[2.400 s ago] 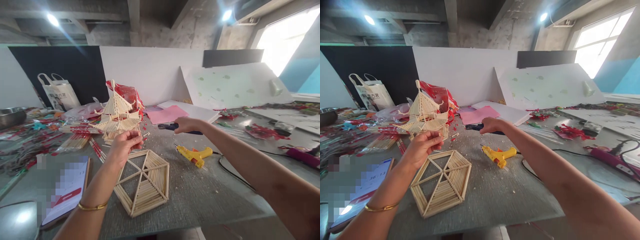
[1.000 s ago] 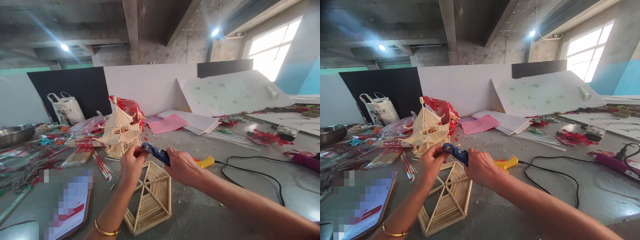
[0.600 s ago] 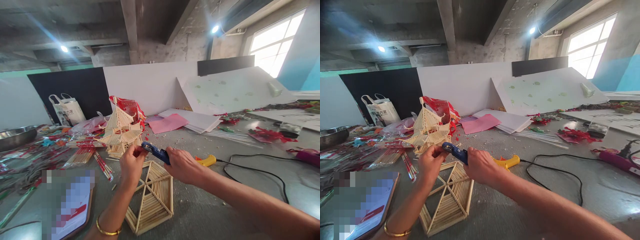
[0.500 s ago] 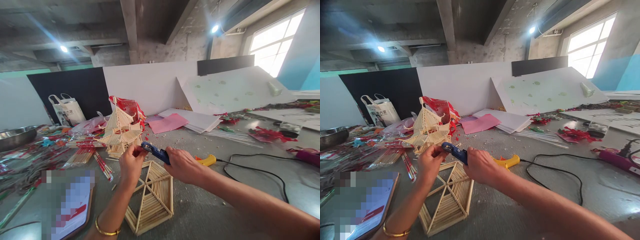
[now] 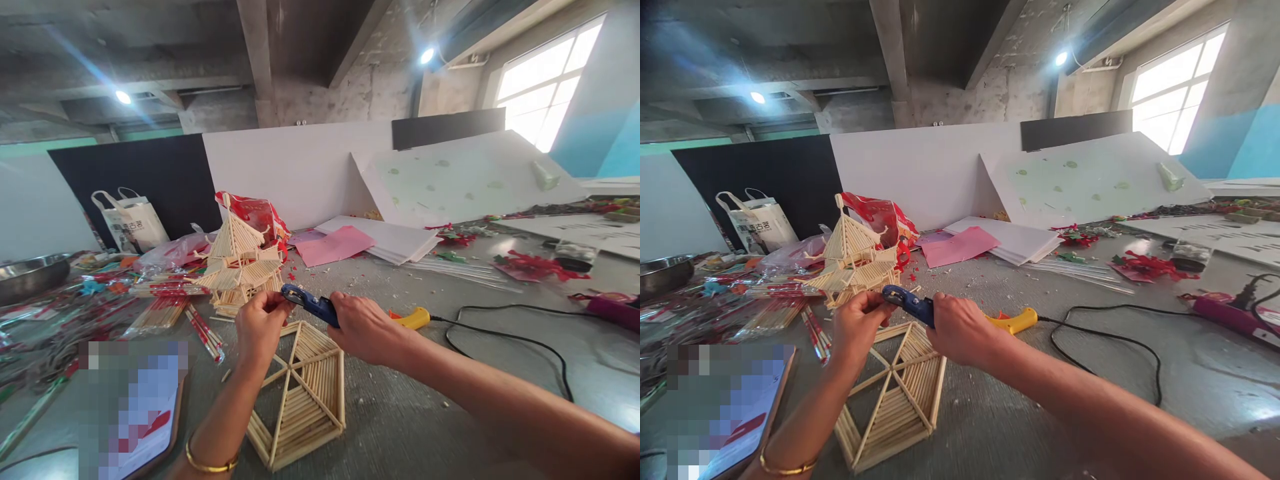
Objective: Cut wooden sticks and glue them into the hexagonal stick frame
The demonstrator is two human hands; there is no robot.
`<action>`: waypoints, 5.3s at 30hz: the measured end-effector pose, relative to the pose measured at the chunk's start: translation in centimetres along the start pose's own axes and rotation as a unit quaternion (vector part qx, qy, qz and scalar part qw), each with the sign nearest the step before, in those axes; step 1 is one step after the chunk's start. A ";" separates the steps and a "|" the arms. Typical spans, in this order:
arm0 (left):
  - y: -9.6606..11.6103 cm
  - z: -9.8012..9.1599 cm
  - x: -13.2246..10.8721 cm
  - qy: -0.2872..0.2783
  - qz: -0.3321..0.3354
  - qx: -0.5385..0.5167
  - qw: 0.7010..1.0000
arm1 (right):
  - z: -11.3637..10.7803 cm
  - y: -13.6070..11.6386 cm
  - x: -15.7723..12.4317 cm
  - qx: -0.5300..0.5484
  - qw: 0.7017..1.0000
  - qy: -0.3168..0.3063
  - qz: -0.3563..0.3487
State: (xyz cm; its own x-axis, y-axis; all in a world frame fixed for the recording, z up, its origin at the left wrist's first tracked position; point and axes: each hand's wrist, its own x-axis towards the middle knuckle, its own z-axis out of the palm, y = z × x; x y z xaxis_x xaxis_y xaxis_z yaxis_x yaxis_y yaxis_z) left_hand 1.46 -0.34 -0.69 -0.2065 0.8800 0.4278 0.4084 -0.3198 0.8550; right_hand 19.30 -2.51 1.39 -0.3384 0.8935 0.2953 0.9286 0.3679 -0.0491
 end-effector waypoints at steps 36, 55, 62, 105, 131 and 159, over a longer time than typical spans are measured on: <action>-0.1 -0.3 0.3 0.017 0.007 0.002 1.000 | -0.1 -0.3 0.2 0.025 1.000 0.002 -0.003; 1.3 -0.7 0.1 0.023 -0.019 -0.041 0.999 | -0.8 -1.0 0.4 0.040 0.999 -0.026 0.014; 1.4 -0.7 0.2 0.019 -0.030 -0.063 0.997 | -1.5 -1.3 0.1 0.050 0.997 -0.046 0.025; -0.4 -1.4 2.4 -0.182 -0.191 -0.319 0.910 | 2.1 7.2 9.7 -0.088 0.983 -0.145 0.073; 0.3 -0.1 0.4 -0.175 -0.062 -0.167 0.968 | -2.0 0.6 4.3 0.160 0.953 -0.016 -0.258; 1.6 -0.5 -0.8 -0.164 0.018 -0.072 0.984 | 0.0 1.1 2.0 0.135 0.979 0.109 -0.105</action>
State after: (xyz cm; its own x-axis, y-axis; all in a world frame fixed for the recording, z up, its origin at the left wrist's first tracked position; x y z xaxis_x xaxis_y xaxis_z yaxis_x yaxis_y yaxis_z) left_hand 1.80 -1.71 0.49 0.1146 0.9254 0.3612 0.2744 -0.3790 0.8838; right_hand 19.59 -0.31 1.93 -0.4505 0.7252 0.5207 0.7573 0.6193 -0.2073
